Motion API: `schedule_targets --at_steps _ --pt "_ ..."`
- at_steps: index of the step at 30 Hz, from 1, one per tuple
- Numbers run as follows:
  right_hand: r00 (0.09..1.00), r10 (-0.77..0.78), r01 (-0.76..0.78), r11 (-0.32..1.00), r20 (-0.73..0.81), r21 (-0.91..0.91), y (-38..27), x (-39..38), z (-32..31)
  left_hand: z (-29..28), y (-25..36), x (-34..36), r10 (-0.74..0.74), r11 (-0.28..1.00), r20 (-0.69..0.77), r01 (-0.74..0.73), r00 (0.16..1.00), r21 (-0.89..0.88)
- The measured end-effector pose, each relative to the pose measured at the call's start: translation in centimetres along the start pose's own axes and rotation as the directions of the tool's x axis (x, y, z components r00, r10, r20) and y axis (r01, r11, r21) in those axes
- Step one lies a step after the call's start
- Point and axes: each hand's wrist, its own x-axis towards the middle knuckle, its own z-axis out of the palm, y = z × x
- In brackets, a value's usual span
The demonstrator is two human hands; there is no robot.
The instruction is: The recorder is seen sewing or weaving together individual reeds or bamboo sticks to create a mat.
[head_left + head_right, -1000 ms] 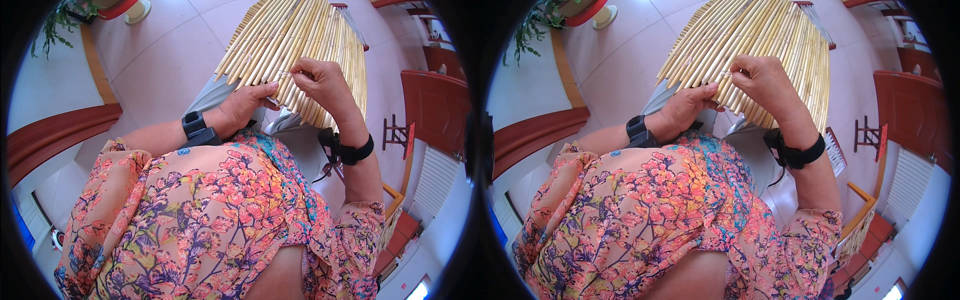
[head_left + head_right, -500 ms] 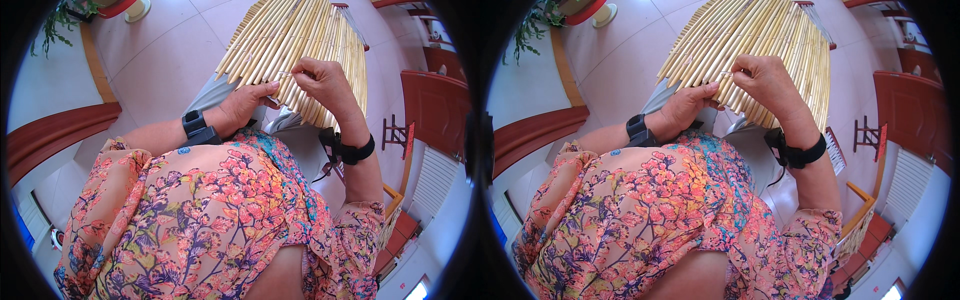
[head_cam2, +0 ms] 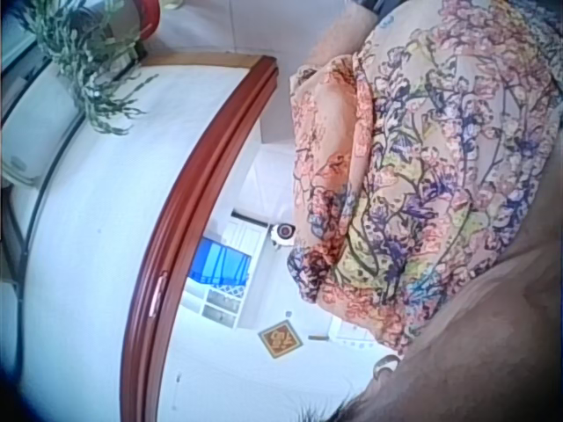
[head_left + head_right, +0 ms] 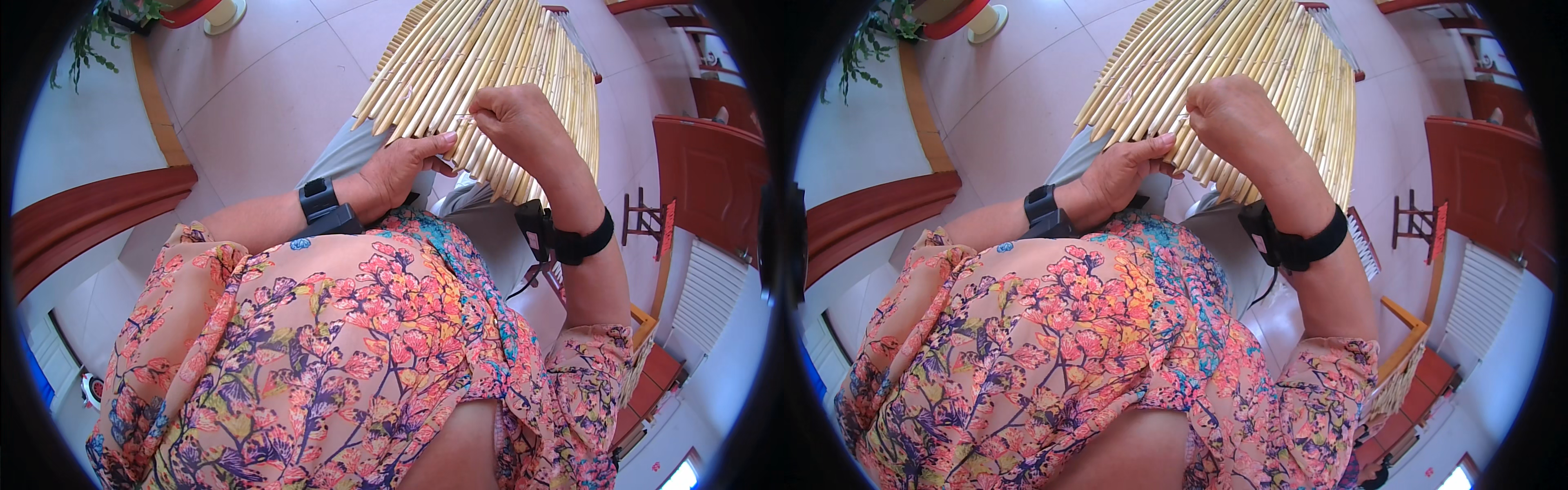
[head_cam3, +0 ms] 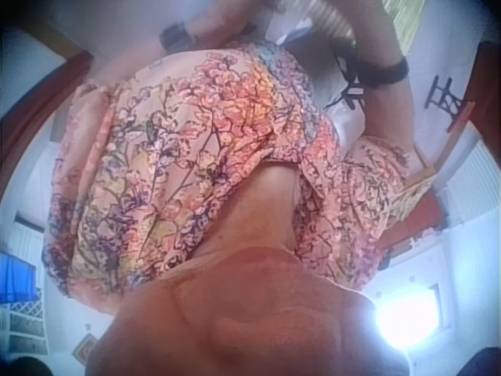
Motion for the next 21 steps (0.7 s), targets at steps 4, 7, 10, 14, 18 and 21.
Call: schedule_targets --at_steps 4,7,10,14,18,21 --pt "1.000 -0.022 0.022 0.997 -0.008 -0.073 -0.3 0.0 0.3 0.3 0.1 -0.2 -0.005 1.000 -0.003 0.005 1.000 0.013" --pt "0.999 -0.045 0.043 0.996 -0.026 -0.082 -0.4 -0.1 0.4 0.2 -0.3 0.0 -0.013 1.000 0.010 0.013 1.000 0.000" --pt "0.997 0.004 0.006 0.991 0.075 -0.134 -0.5 -0.4 -0.2 -0.1 -0.6 0.6 0.011 0.999 0.034 -0.009 0.999 -0.053" --pt "0.990 0.062 -0.049 0.994 -0.130 0.097 0.9 -3.2 -2.0 0.6 0.4 0.5 0.097 0.987 0.013 -0.095 0.995 -0.127" --pt "0.924 0.309 -0.302 0.951 -0.223 0.067 4.5 -7.9 -3.6 0.1 0.1 1.8 0.153 0.979 0.017 -0.150 0.988 -0.135" --pt "0.837 0.499 -0.464 0.865 -0.225 0.192 7.6 -12.5 -2.8 0.4 1.0 1.6 0.205 0.963 -0.027 -0.207 0.978 -0.175"
